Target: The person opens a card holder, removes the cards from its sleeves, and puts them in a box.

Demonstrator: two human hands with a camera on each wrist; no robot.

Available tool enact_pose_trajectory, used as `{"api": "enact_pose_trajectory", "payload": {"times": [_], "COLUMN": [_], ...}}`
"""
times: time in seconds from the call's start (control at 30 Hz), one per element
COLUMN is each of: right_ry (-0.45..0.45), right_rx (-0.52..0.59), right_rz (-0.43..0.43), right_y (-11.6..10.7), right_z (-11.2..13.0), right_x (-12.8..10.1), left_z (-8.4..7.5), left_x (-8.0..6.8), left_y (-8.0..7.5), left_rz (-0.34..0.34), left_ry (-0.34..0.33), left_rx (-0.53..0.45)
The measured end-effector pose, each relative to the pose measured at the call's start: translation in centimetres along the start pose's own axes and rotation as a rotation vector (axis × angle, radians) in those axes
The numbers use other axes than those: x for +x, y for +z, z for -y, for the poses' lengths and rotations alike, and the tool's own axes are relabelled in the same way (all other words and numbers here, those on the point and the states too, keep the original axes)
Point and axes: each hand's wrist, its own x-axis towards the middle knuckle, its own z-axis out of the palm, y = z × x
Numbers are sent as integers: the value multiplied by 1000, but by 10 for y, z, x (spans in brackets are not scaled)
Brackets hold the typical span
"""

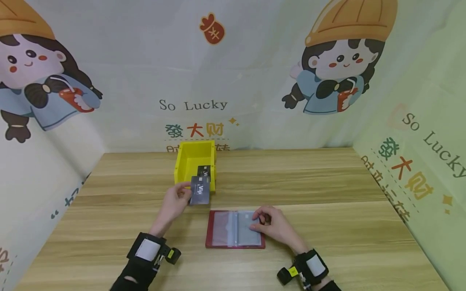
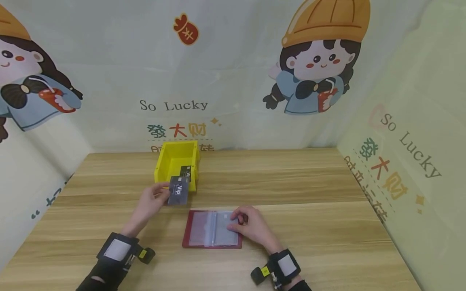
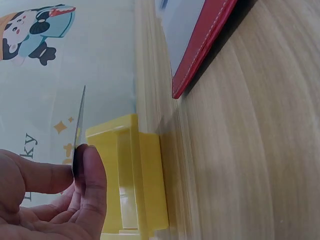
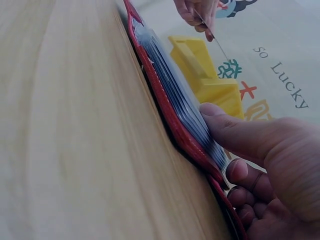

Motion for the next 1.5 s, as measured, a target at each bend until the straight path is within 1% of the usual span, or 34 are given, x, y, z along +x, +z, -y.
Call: {"api": "enact_pose_trajectory", "payload": {"times": [0.1, 0.2, 0.3, 0.4, 0.47, 0.57, 0.63, 0.7, 0.77, 0.93, 1.07, 1.23, 1.4, 1.5], "right_ry": [-5, 6, 20, 28, 27, 23, 23, 23, 20, 14, 10, 10, 7, 4], "right_rx": [-4, -13, -20, -18, -17, -13, -13, -12, -10, -8, -7, -8, -4, 2], "right_rz": [-4, -11, -16, -17, -16, -15, -14, -15, -16, -14, -7, -10, -12, -12], "right_y": [0, 0, 0, 0, 0, 0, 0, 0, 0, 0, 1, 1, 1, 1], "right_z": [0, 1, 3, 4, 4, 3, 3, 2, 2, 2, 2, 1, 0, 0], "right_x": [-1, -1, -1, -2, -2, -2, -2, -2, -2, -2, -2, -2, -2, -2], "left_z": [1, 2, 0, 0, -1, -1, -2, -4, -6, -10, -12, -13, -14, -12], "left_x": [4, 9, 14, 19, 22, 27, 30, 32, 37, 50, 59, 68, 74, 75], "left_y": [-2, -4, -3, 0, 3, 6, 7, 9, 10, 15, 18, 21, 25, 27], "left_rz": [17, 16, -14, -62, -99, -143, -162, -170, -176, -196, -202, -200, -169, -161], "left_ry": [-26, -42, -52, -38, -8, 32, 41, 32, 26, 37, 44, 30, 7, 29], "left_rx": [-29, -58, -81, -78, -55, 18, 64, 103, 126, 160, 184, 259, 314, 365]}}
